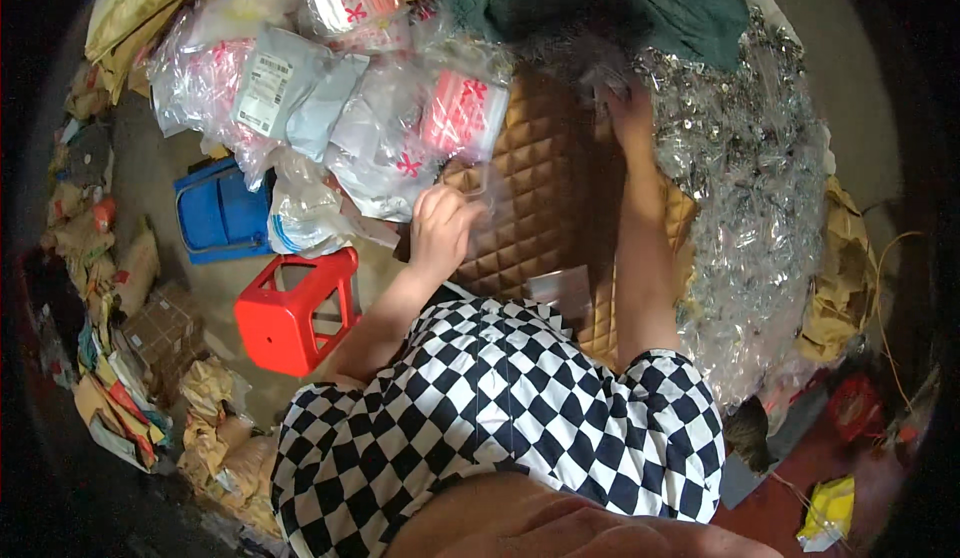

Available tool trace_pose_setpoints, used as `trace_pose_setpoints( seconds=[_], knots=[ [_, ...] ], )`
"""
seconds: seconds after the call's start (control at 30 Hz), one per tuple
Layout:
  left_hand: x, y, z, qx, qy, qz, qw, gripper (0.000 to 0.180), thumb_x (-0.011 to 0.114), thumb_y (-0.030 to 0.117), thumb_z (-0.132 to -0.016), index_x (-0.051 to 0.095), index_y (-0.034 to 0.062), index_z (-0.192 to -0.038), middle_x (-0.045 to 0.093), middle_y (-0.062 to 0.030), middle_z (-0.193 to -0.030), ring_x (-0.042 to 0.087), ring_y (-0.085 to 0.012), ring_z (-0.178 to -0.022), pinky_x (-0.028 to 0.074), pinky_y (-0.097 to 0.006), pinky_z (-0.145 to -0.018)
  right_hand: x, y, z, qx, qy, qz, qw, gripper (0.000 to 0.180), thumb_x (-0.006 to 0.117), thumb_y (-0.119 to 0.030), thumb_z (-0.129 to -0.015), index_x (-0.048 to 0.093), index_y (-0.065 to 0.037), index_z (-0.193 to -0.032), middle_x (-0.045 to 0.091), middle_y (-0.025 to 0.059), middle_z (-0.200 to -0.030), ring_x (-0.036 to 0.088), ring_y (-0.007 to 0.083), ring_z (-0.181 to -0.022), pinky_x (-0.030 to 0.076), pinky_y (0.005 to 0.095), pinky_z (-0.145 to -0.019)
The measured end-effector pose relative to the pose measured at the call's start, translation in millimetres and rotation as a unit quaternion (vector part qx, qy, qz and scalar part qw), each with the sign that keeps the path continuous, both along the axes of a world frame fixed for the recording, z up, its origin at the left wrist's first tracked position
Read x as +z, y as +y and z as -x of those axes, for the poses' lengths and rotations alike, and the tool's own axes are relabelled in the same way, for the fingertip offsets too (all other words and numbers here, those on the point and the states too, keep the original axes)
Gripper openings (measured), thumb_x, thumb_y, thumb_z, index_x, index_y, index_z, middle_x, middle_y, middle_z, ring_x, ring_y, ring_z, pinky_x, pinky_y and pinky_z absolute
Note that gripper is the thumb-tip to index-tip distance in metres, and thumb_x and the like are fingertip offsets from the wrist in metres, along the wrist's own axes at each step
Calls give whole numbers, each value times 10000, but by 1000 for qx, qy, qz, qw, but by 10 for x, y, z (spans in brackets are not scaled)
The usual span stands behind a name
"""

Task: Manually packaging small metal components into plastic bags on a low workbench.

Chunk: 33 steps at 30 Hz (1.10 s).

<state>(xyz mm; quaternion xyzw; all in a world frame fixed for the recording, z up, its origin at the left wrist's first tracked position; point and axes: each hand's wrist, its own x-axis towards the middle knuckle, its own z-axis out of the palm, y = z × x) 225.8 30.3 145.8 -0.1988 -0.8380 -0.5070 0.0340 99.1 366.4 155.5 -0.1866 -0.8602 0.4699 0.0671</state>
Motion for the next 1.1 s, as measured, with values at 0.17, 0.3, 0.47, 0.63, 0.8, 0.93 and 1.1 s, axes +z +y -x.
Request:
trace_pose_setpoints(
  seconds=[0.17, 0.3, 0.47, 0.63, 0.8, 0.93, 1.1],
  knots=[
    [41, -62, -21, -28, 11, 80, 996, 441, 595, -1, -804, 662, 130, -1219, 615, -107, -891, 592, -316, -1016, 392, -497, -970, -90, -404, 909, 228, -131, -361, 895, 589, 786, -424, -773, 605, -25, -1166, 677, 247, -976, 671, 375, -892, 522, 431, -748],
    [138, -70, -199, -86, -226, 26, 970, 603, 637, 125, -880, 455, 188, -1452, 672, -132, -959, 656, -316, -879, 475, -481, -872, -395, -799, 1290, 289, -150, -469, 821, 565, 796, -414, -755, 646, -16, -1127, 692, 215, -950, 673, 349, -856, 517, 420, -757],
    [110, -149, -471, -118, -353, 79, 925, 505, 661, 211, -892, 540, 167, -1381, 677, -115, -798, 668, -333, -768, 530, -410, -724, -537, -417, 1586, 160, -161, -525, 820, 492, 773, -352, -780, 661, -26, -1131, 689, 165, -1008, 645, 282, -941, 494, 388, -831],
    [18, -154, -451, -20, -246, -48, 968, 150, 650, 92, -874, 728, 79, -1002, 641, -115, -834, 640, -315, -798, 509, -404, -702, -156, 233, 1427, 105, -107, -309, 939, 424, 751, -290, -804, 677, -36, -1135, 685, 115, -1066, 618, 215, -1026, 471, 357, -904],
    [70, -60, -363, -31, -211, -73, 974, 137, 614, 49, -883, 695, 56, -994, 637, -124, -935, 622, -334, -904, 497, -417, -774, 334, 30, -347, 41, -243, 140, 959, 409, 745, -264, -813, 684, -27, -1142, 693, 74, -1060, 612, 171, -1028, 463, 329, -924],
    [-10, -40, -217, -70, -145, -45, 986, 174, 623, 15, -859, 698, 62, -1008, 649, -124, -959, 631, -326, -906, 505, -405, -775, 410, 191, -1338, -31, -297, 0, 954, 405, 787, -222, -784, 683, -32, -1127, 693, 40, -1016, 624, 151, -934, 483, 319, -845],
    [-148, -114, -230, -74, -94, -32, 992, 207, 649, 10, -826, 704, 71, -1016, 674, -112, -953, 641, -314, -900, 514, -388, -768, 411, 313, -1828, -50, -194, 123, 972, 479, 807, -239, -774, 653, -47, -1184, 686, 40, -1040, 626, 157, -958, 495, 329, -852]
  ],
)
